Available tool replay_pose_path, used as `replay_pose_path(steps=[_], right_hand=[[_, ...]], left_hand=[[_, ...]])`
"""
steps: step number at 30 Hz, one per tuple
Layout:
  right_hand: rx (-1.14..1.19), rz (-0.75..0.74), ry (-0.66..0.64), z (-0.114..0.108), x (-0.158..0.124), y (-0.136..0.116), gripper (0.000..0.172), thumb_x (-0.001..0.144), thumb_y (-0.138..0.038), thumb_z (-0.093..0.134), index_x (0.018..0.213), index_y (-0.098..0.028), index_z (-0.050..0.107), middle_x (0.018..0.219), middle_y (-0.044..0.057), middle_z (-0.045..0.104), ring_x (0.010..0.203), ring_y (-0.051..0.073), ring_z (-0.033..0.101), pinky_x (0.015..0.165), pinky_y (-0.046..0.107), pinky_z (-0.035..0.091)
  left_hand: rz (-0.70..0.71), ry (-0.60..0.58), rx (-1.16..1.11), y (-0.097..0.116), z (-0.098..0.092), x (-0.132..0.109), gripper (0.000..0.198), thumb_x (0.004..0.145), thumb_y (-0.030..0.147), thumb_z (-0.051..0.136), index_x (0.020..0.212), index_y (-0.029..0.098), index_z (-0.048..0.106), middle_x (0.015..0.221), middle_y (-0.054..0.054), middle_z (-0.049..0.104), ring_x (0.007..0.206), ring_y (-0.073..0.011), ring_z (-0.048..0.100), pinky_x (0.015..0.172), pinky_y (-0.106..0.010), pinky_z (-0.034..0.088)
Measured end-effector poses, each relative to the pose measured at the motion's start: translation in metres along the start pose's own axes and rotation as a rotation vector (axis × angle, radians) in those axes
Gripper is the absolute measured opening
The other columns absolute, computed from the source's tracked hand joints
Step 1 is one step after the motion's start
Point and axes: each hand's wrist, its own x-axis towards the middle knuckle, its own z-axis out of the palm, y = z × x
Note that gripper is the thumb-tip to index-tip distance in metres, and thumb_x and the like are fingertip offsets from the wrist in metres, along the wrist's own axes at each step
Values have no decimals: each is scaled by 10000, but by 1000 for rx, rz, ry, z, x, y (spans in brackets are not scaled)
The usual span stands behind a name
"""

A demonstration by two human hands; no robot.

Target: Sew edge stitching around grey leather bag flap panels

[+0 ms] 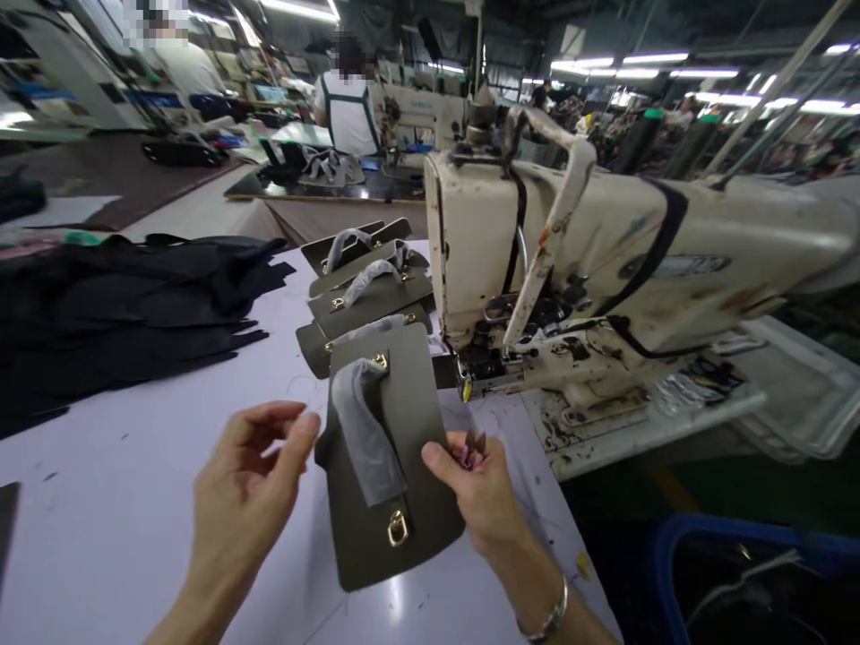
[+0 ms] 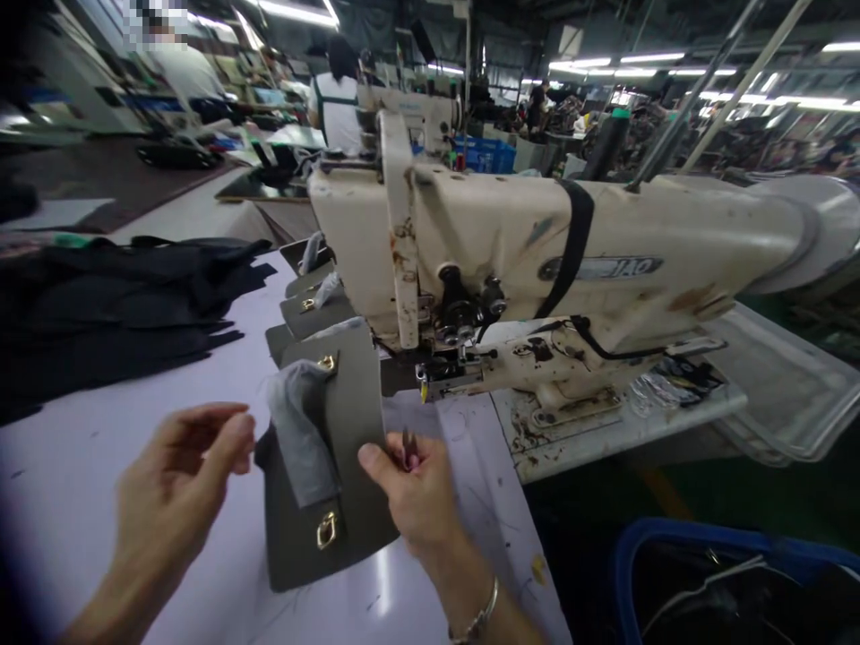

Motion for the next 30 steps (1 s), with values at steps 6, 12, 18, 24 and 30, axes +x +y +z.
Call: replay_pose_path(steps=[6, 12, 18, 24, 30], right_hand=[[87, 87, 2, 6, 19, -5, 440, 738, -568, 809, 613, -187, 626, 572, -17, 548, 573, 133, 505, 513, 241, 443], [86, 122, 18, -17, 19, -4, 522, 789, -605, 764, 575, -202, 509, 518, -61, 361, 498, 91, 329, 459, 230, 292], [-8, 145, 23, -30, 12, -7, 490, 846, -520, 717, 552, -184, 516, 513, -85, 228, 517, 78, 175, 499, 264, 159], [-89, 124, 184, -22, 23, -7, 384, 865, -418, 675, 584, -162, 729, 484, -30, 501, 539, 97, 356, 580, 250, 318], [-51, 103, 266, -16, 31, -4, 387, 856, -432, 691, 573, -174, 745, 457, -33, 509, 493, 92, 326, 561, 257, 312]], left_hand=[[-830, -293, -389, -12, 29, -14, 424, 643, 420, 858, 950, 151, 744, 870, -111, 787, 811, -301, 750, 670, -342, 633], [-546, -217, -491, 2, 57, 10, 451, 607, 240, 902, 1021, 177, 733, 822, -39, 804, 621, -213, 736, 645, -304, 644], [-408, -204, -506, -6, 77, 38, 342, 615, 220, 898, 912, 144, 746, 818, -17, 805, 632, -176, 727, 642, -262, 642], [-350, -206, -477, -14, 95, 57, 504, 554, 295, 934, 1006, 150, 767, 960, -67, 815, 711, -219, 756, 619, -284, 645], [-233, -168, -437, -16, 106, 69, 433, 592, 315, 902, 957, 126, 766, 886, -62, 809, 673, -220, 743, 616, -304, 638]])
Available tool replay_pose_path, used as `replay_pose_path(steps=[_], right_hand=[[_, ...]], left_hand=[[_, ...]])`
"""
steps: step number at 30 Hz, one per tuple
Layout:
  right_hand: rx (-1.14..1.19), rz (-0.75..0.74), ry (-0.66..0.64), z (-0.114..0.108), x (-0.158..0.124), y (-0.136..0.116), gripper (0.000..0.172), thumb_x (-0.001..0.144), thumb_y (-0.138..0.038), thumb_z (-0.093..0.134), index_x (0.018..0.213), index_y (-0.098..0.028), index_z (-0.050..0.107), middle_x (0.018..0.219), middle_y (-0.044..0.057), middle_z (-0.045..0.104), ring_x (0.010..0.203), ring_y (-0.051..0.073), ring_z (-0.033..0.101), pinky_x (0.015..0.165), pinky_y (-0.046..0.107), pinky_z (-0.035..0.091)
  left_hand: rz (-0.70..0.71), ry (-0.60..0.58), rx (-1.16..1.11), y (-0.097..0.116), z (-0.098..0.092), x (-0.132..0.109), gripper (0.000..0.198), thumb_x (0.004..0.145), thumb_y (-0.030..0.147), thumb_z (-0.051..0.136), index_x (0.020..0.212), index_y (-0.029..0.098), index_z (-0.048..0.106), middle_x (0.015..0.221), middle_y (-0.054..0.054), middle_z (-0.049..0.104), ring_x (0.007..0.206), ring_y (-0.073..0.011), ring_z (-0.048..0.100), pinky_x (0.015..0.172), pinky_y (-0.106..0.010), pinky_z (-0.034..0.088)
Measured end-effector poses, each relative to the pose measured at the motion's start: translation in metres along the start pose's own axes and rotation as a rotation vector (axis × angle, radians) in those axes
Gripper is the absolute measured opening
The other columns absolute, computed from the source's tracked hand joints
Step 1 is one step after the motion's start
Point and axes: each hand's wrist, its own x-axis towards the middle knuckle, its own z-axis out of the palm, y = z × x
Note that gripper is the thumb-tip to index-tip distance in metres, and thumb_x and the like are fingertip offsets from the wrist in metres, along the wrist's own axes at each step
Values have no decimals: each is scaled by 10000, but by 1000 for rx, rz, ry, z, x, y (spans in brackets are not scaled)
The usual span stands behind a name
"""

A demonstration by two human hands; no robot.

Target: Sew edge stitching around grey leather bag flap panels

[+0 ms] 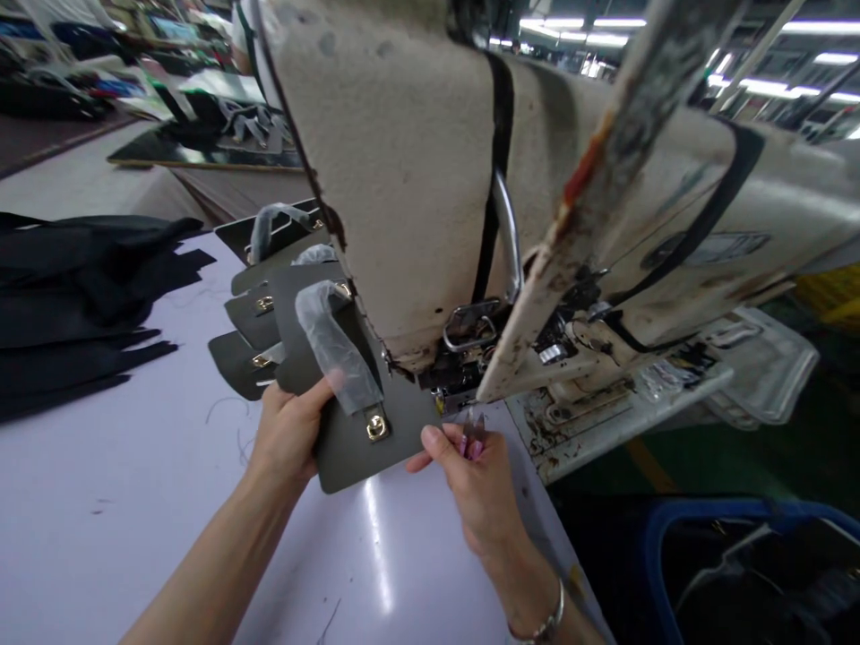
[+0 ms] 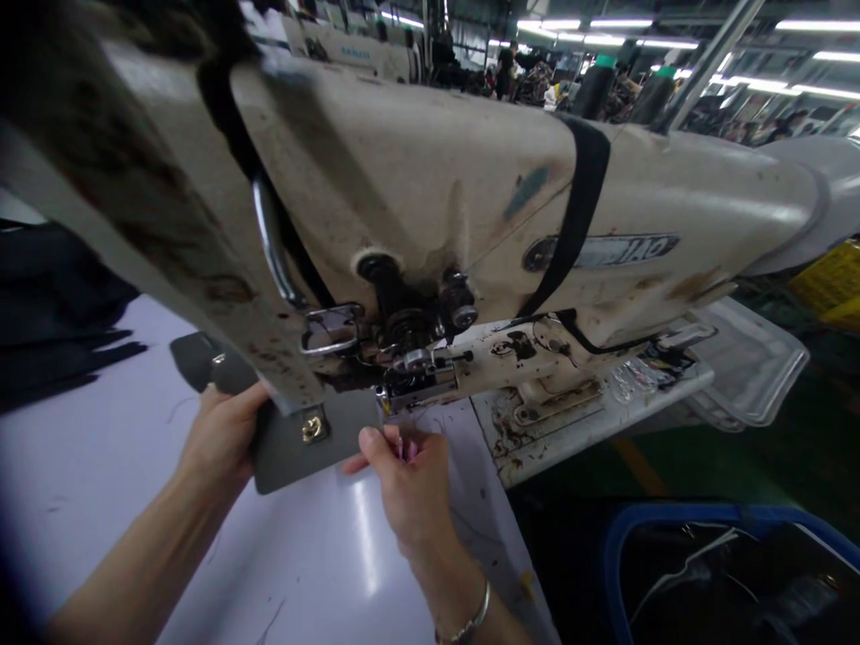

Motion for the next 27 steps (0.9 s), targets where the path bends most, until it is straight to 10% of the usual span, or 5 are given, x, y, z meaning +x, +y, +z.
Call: replay_pose_path(steps=[27], right_hand=[[184, -41, 160, 22, 17, 8, 450, 816, -516, 737, 535, -171, 670, 496, -15, 481, 553, 124, 435, 551, 249, 332]], left_hand=[[169, -26, 124, 9, 19, 25, 393, 615, 222, 779, 991, 116, 738, 956, -64, 803, 833, -221, 742, 848, -367, 623]])
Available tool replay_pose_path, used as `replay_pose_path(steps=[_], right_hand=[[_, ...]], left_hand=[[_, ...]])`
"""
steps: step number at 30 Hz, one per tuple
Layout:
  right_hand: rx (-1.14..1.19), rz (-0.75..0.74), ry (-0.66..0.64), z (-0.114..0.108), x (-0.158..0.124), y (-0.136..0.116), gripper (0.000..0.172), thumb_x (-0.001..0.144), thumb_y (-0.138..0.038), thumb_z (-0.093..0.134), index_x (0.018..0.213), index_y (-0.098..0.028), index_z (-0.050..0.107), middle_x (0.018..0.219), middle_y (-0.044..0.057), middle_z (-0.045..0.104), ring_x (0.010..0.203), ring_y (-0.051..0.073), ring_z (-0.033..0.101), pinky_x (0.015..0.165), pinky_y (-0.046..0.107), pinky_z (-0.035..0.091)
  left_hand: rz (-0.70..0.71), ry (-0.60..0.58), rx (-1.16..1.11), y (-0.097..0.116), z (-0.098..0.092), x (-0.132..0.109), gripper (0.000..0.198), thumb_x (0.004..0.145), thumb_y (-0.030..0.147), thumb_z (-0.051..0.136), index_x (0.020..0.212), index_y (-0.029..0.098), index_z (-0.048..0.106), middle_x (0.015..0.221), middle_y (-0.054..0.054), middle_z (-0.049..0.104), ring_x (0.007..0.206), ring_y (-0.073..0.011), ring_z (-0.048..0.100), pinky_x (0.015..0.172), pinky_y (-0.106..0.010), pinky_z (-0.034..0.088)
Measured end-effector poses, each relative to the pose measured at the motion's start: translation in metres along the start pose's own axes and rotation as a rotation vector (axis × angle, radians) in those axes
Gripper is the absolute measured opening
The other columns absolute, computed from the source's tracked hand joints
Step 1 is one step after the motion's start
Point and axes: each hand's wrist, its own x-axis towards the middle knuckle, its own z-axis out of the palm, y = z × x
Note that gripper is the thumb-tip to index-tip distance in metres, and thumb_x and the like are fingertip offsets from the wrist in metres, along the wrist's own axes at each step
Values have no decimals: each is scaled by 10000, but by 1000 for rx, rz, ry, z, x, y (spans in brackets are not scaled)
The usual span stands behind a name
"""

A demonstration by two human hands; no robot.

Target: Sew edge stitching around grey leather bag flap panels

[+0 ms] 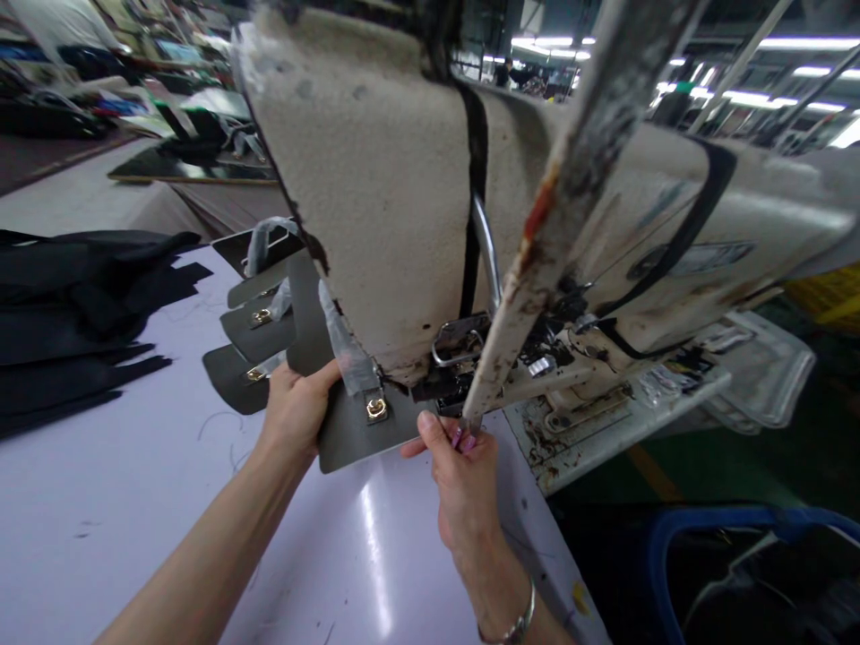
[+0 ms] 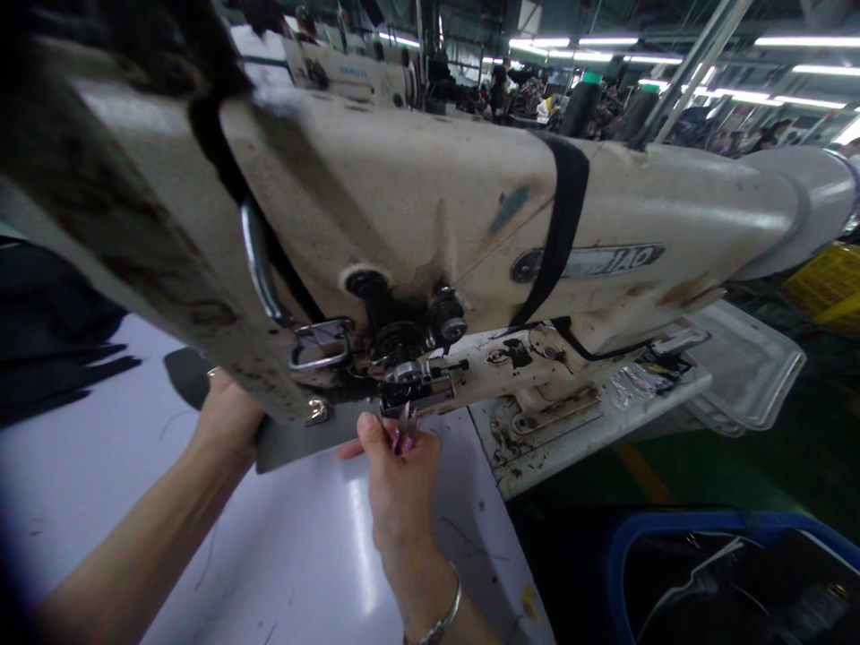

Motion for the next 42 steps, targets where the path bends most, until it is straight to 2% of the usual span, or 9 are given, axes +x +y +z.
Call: replay_pose_path(steps=[7, 10, 16, 22, 27, 30, 35, 39, 42], right_hand=[[-6, -29, 64, 7, -8, 13, 482, 827, -480, 747, 551, -198, 471, 534, -76, 306, 510, 84, 252, 480, 239, 246], [10, -33, 103, 11, -7, 17, 456, 830, -474, 742, 571, -193, 493, 522, -80, 297, 491, 81, 232, 451, 242, 234], [53, -47, 147, 24, -1, 21, 415, 860, -467, 708, 591, -181, 572, 528, -41, 392, 499, 100, 340, 474, 242, 300], [81, -46, 203, 37, -1, 23, 418, 873, -476, 693, 601, -189, 556, 586, 0, 503, 609, 142, 484, 582, 250, 410], [134, -20, 231, 43, -2, 30, 426, 851, -505, 712, 627, -197, 521, 629, -21, 465, 626, 131, 427, 575, 241, 394], [141, -12, 234, 44, -2, 30, 418, 841, -512, 716, 640, -198, 525, 632, -20, 470, 619, 131, 425, 573, 244, 395], [127, -44, 221, 44, 0, 31, 428, 861, -476, 698, 603, -207, 487, 577, -40, 397, 551, 114, 345, 522, 247, 334], [137, -80, 228, 45, 1, 30, 373, 876, -432, 696, 629, -194, 550, 617, -13, 495, 609, 129, 427, 555, 242, 363], [129, -87, 236, 43, 0, 27, 360, 865, -414, 708, 628, -196, 546, 630, -13, 505, 621, 129, 437, 565, 238, 376]], left_hand=[[-2, -4, -19, 9, 4, -3, 366, 583, 227, 779, 927, 107, 754, 948, -73, 802, 776, -235, 740, 786, -390, 638], [17, 41, -7, 11, 5, -3, 379, 579, 244, 788, 933, 113, 761, 905, -66, 800, 809, -224, 734, 817, -365, 629], [14, 13, -22, 14, 9, -1, 421, 552, 317, 821, 918, 121, 749, 946, -85, 798, 843, -255, 738, 874, -421, 622], [-28, 92, -14, 27, 12, -6, 390, 532, 329, 833, 869, 156, 737, 997, -76, 802, 930, -270, 744, 906, -410, 624], [-7, 46, 15, 19, 6, -6, 342, 595, 316, 822, 915, 234, 733, 1033, -28, 800, 895, -232, 748, 841, -363, 647], [28, 102, -7, 17, 8, -7, 384, 578, 338, 844, 909, 184, 724, 1019, -59, 800, 865, -222, 747, 834, -351, 649], [14, 162, 3, 25, 11, -14, 381, 577, 357, 855, 896, 199, 718, 966, -62, 798, 941, -243, 739, 842, -346, 652], [-25, 201, 15, 21, 0, -24, 190, 643, 281, 813, 783, 221, 699, 985, -20, 794, 957, -239, 739, 804, -330, 665], [-5, 207, -35, 13, -9, -33, 248, 660, 224, 802, 899, 233, 737, 1130, 12, 776, 962, -228, 740, 784, -326, 670]])
